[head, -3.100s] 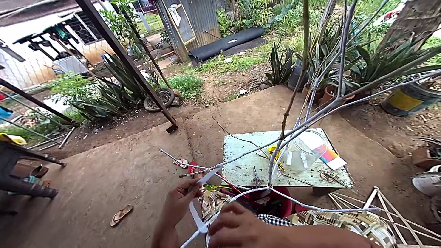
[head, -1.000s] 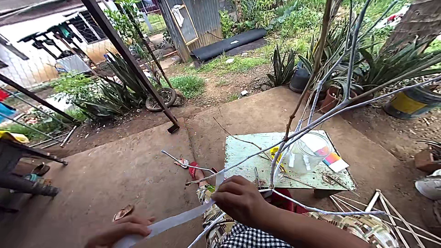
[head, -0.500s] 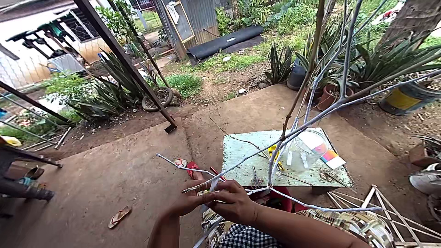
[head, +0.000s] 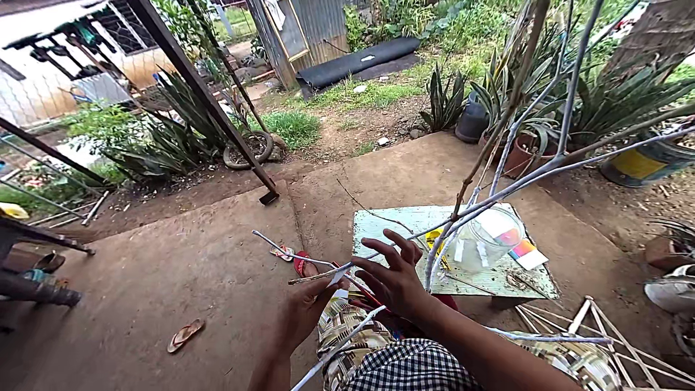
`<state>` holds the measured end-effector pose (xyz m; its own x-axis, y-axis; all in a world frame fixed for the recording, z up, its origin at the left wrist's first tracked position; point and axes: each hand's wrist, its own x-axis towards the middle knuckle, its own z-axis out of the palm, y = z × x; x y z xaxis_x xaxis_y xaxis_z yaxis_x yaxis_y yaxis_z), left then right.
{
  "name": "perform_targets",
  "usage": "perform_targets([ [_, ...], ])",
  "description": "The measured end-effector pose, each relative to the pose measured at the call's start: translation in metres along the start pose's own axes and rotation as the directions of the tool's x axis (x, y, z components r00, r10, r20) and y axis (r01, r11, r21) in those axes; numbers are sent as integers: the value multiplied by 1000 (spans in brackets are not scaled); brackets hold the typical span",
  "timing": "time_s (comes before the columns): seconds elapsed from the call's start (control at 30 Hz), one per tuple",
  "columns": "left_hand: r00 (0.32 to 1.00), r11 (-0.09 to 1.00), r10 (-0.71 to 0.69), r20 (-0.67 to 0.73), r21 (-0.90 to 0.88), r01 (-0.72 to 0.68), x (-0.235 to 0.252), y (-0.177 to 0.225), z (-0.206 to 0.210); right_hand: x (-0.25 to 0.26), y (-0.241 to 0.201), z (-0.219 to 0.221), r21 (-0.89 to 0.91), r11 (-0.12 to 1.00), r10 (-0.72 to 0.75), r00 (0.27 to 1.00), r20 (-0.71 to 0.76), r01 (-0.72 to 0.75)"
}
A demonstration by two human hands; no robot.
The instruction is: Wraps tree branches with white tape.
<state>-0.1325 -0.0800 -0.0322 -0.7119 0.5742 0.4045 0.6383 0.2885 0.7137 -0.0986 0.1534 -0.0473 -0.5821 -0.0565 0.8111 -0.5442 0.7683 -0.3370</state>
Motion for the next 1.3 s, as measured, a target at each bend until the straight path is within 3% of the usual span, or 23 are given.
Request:
perform_targets([
  [0.37, 998, 999, -20, -60, 33, 22, 3, -12, 1, 11, -3, 4, -19, 1000, 7, 996, 93, -5],
  [0.53, 989, 989, 119, -85, 98, -110, 29, -28, -22, 8, 0, 5, 24, 1000, -5, 997, 75, 3],
  [0.7, 981, 972, 157, -115, 191, -133, 72, -16, -59, 19, 0, 0, 73, 997, 2, 998, 66, -6],
  [0.93, 954, 911, 286, -92, 334, -241, 99, 23, -96, 41, -9, -18, 111, 991, 54, 982, 183, -75],
  [1.07, 935, 875, 346, -83, 388, -289, 93, 53, -111, 44, -6, -25, 241, 962, 64, 963, 261, -129],
  [1.3, 894, 878, 426, -137, 299, -373, 40, 85, -114, 39, -6, -16, 395, 897, 109, 965, 239, -199],
])
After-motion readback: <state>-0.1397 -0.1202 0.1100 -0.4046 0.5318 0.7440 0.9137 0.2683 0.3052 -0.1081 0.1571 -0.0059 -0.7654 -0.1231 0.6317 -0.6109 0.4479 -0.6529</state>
